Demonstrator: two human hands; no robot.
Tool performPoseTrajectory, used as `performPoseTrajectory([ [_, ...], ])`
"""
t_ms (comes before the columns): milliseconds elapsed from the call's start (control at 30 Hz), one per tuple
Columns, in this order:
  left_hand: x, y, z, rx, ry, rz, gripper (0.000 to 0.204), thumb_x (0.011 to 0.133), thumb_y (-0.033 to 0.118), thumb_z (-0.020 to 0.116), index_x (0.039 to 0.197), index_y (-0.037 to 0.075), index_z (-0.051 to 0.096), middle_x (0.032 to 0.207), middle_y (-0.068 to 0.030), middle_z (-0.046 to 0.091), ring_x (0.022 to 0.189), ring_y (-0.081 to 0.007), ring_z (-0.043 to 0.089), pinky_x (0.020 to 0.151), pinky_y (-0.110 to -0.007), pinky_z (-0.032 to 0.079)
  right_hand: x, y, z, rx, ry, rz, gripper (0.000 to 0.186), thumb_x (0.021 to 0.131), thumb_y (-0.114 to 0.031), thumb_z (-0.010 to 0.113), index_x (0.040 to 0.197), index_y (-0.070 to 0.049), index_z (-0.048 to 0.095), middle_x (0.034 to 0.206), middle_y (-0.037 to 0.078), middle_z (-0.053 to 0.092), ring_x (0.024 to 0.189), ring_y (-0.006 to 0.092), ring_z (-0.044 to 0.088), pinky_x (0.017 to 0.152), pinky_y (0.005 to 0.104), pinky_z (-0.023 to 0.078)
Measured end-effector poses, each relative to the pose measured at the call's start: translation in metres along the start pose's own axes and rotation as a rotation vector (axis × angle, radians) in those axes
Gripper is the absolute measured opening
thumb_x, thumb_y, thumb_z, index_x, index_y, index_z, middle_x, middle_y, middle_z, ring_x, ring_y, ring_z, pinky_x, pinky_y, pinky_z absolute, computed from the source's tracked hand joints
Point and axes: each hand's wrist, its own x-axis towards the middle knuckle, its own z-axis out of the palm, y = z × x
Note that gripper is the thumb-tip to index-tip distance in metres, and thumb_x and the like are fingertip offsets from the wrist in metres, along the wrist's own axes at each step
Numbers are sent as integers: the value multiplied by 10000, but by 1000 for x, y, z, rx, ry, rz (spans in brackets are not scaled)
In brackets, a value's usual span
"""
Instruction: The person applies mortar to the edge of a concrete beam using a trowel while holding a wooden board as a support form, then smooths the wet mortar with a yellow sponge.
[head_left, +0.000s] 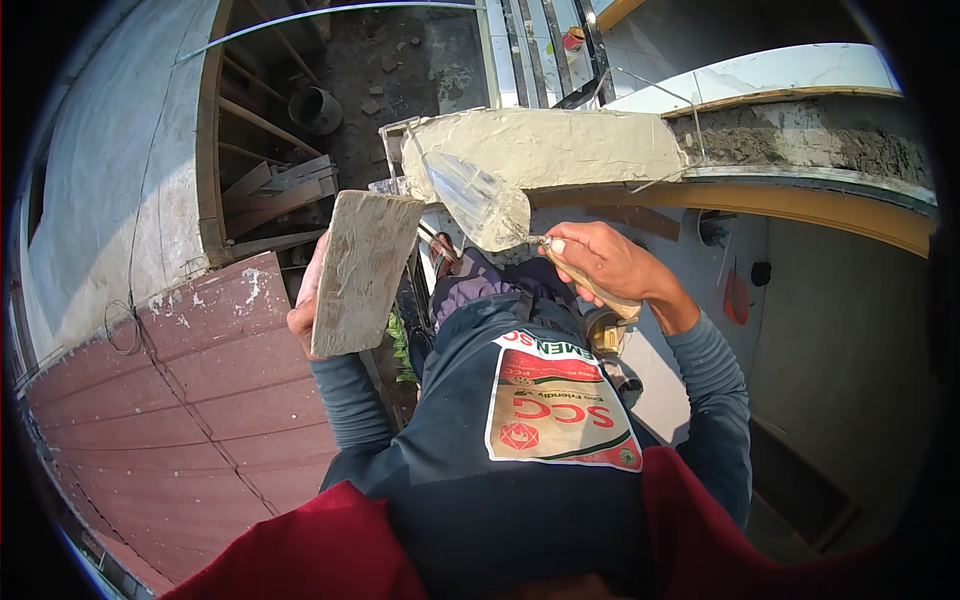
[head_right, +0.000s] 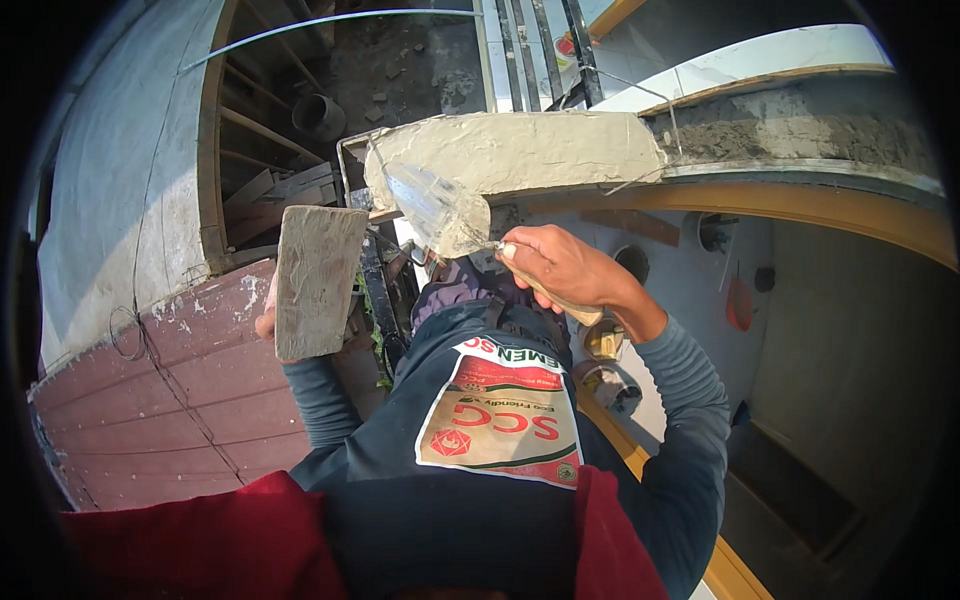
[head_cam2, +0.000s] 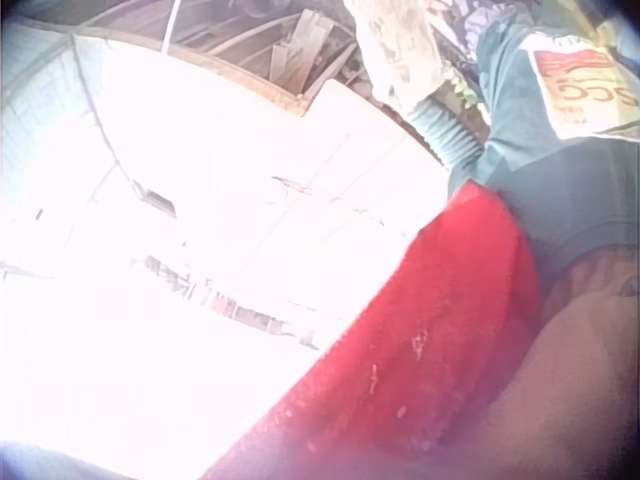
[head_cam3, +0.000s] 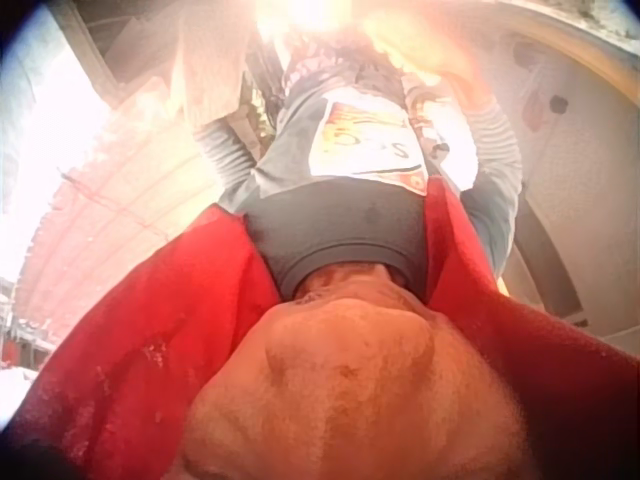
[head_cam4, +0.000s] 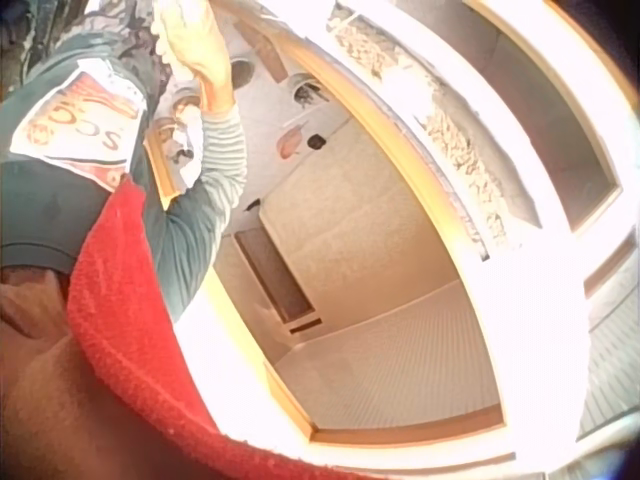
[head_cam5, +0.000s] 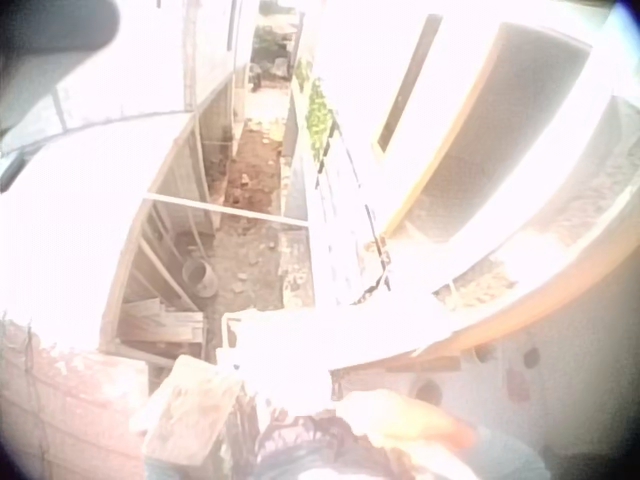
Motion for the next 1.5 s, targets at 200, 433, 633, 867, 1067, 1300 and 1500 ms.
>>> performPoseTrajectory([
  [200, -7, 3, 3, -4, 30, 21, 979, 615, 369, 614, 1455, -51, 339, 1392, -211, 489, 1227, -298, 547, 1053, -378, 422, -31, 12, -11, -23, -118, 49, 345, 1031, -270, 443, 1143, 28, 576, 748, 19, 569, 487, 65, 536, 438, 216, 438],
  [433, -15, 2, 3, -23, 68, 32, 969, 621, 366, 605, 1456, -47, 338, 1396, -208, 485, 1234, -300, 540, 1054, -377, 418, -80, 41, -33, 341, 275, 24, 351, 1013, -283, 459, 1128, 30, 571, 752, 33, 573, 479, 64, 524, 402, 199, 423],
  [633, -9, -4, 2, -32, 49, 32, 962, 623, 361, 598, 1455, -46, 338, 1397, -205, 485, 1240, -298, 536, 1057, -380, 414, -69, 61, -29, 550, 385, 4, 349, 1008, -307, 454, 1089, 15, 560, 743, 44, 568, 452, 81, 517, 365, 217, 436],
  [867, -1, -8, -4, -74, -1, 49, 975, 621, 352, 597, 1466, -47, 322, 1414, -211, 473, 1253, -299, 530, 1073, -391, 402, -30, 20, 6, 404, 139, 35, 373, 1015, -307, 442, 1124, 34, 547, 738, 46, 559, 461, 76, 520, 386, 212, 425],
  [1067, -6, -6, -5, -37, 51, 3, 977, 632, 351, 589, 1478, -46, 306, 1439, -210, 450, 1281, -300, 507, 1081, -392, 395, -28, 21, 14, 327, -99, 49, 379, 1031, -288, 425, 1127, 53, 559, 757, 45, 566, 481, 70, 523, 432, 207, 425],
  [1300, -8, -4, -4, -27, 15, 16, 954, 638, 344, 593, 1471, -33, 320, 1431, -195, 457, 1279, -293, 506, 1075, -382, 397, -4, -15, -6, 0, 24, -86, 312, 1026, -230, 425, 1125, 26, 572, 746, 32, 559, 489, 65, 519, 446, 222, 433],
  [1500, -11, 0, -2, -64, 1, 7, 945, 642, 321, 611, 1468, -33, 318, 1426, -195, 461, 1266, -295, 517, 1078, -381, 396, 27, -19, -18, -196, 66, -135, 293, 1005, -253, 447, 899, 4, 541, 689, 45, 535, 469, 105, 526, 457, 279, 445],
])
